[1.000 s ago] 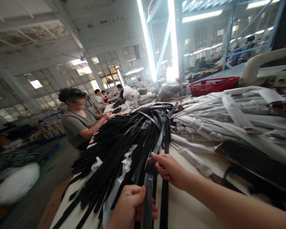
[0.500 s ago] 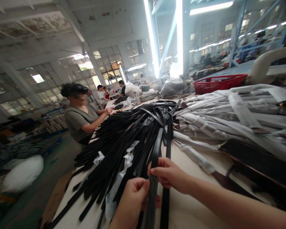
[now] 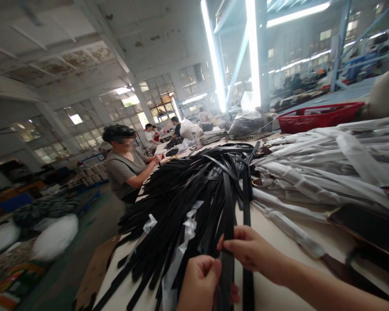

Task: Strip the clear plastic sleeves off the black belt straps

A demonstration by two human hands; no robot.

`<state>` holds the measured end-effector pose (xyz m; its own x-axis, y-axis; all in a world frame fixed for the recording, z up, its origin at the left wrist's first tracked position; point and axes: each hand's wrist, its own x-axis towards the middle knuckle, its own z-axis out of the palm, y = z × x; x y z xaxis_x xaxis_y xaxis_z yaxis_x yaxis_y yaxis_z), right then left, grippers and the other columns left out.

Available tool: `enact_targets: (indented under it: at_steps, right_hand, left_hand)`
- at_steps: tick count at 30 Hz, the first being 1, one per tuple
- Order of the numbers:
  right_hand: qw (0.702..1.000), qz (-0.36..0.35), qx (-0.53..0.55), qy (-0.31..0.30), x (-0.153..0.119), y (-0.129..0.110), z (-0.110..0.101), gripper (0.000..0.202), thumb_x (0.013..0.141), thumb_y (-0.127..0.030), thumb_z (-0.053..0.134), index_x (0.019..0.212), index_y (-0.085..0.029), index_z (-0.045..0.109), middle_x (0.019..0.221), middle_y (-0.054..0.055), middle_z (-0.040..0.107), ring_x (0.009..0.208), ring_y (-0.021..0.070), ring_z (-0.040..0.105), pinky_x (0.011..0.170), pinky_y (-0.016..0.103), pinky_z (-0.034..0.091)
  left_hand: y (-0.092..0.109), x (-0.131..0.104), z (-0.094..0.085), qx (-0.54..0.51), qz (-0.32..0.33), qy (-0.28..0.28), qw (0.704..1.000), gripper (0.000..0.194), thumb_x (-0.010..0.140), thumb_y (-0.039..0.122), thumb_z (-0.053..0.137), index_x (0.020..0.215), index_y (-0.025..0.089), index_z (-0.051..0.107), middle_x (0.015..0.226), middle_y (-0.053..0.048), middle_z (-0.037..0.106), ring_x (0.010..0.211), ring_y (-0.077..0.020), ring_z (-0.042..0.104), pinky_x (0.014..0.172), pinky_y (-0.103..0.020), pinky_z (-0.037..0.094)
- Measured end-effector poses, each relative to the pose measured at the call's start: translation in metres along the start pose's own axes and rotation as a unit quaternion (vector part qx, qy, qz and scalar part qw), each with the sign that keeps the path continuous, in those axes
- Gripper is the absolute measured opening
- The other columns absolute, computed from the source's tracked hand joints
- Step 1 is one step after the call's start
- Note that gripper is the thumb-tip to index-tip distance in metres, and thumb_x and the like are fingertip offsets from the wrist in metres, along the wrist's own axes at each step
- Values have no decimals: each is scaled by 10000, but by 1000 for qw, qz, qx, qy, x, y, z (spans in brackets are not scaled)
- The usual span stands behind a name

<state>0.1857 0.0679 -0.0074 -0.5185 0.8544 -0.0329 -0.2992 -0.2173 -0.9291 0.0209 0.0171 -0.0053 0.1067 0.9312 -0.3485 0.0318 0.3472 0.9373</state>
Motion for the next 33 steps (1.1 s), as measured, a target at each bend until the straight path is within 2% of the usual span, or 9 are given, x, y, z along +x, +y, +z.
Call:
enact_targets:
  at_steps: [4,10,12,14,17,20,25,29,33]
  right_hand:
    - [994,-1,36,101,8,-8,-13,471,656,-586,720,773,-146,598,420,-121,265,357,23,148,336,177,73]
    - [995,-17,-98,-27,4,13,8,565,689,-695,656,734,-134,609,438,-61,392,342,38,272,330,195,133]
    - [998,-1,-60,-4,4,14,6,557,700,-668,673,857,-134,631,448,-80,365,352,37,243,334,189,127]
    - [998,0,7,69,7,9,-4,521,702,-621,704,894,-145,613,452,-108,294,368,30,172,341,183,98]
    - [990,-18,67,126,12,1,-18,447,681,-541,763,727,-163,529,465,-116,264,384,19,128,348,182,68]
    - [994,-6,40,104,10,1,-16,499,673,-517,775,601,-183,411,438,-114,267,361,14,145,341,186,69]
    - [998,65,-1,-11,2,5,0,536,665,-495,780,539,-194,355,399,-108,292,338,15,174,321,190,88]
    - [996,17,66,62,7,-3,-6,491,689,-513,754,621,-191,389,446,-113,330,366,14,174,334,170,85]
    - [996,-18,10,86,9,-4,-9,481,676,-517,734,591,-190,391,429,-107,350,350,11,214,321,161,128]
  left_hand:
    - [-4,2,-1,-13,-10,0,1000,649,540,767,664,748,167,529,541,-76,685,472,-198,655,441,-244,433]
    - [-10,9,-4,-27,6,26,999,644,546,771,654,758,172,545,545,-73,684,467,-202,648,439,-258,431]
    - [-10,8,-4,-28,5,21,999,631,557,763,657,760,178,536,547,-74,687,468,-205,648,440,-259,433]
    - [-10,7,-4,-29,-4,19,999,638,552,771,652,760,182,524,540,-76,685,474,-214,655,441,-261,436]
    - [-8,6,-3,-30,-13,22,999,658,527,787,651,742,179,521,525,-75,675,476,-222,660,441,-262,439]
    - [-4,4,-3,-27,-2,33,999,655,534,782,653,711,159,552,548,-83,687,486,-212,664,449,-252,441]
    - [7,1,-2,-12,18,52,998,618,600,721,672,721,117,626,604,-104,715,513,-199,669,459,-235,443]
    - [10,-1,1,9,7,46,999,550,640,666,687,705,122,627,603,-98,718,515,-189,667,470,-227,449]
    - [11,-4,4,20,17,43,999,513,662,632,689,705,124,639,596,-91,716,521,-190,666,475,-231,461]
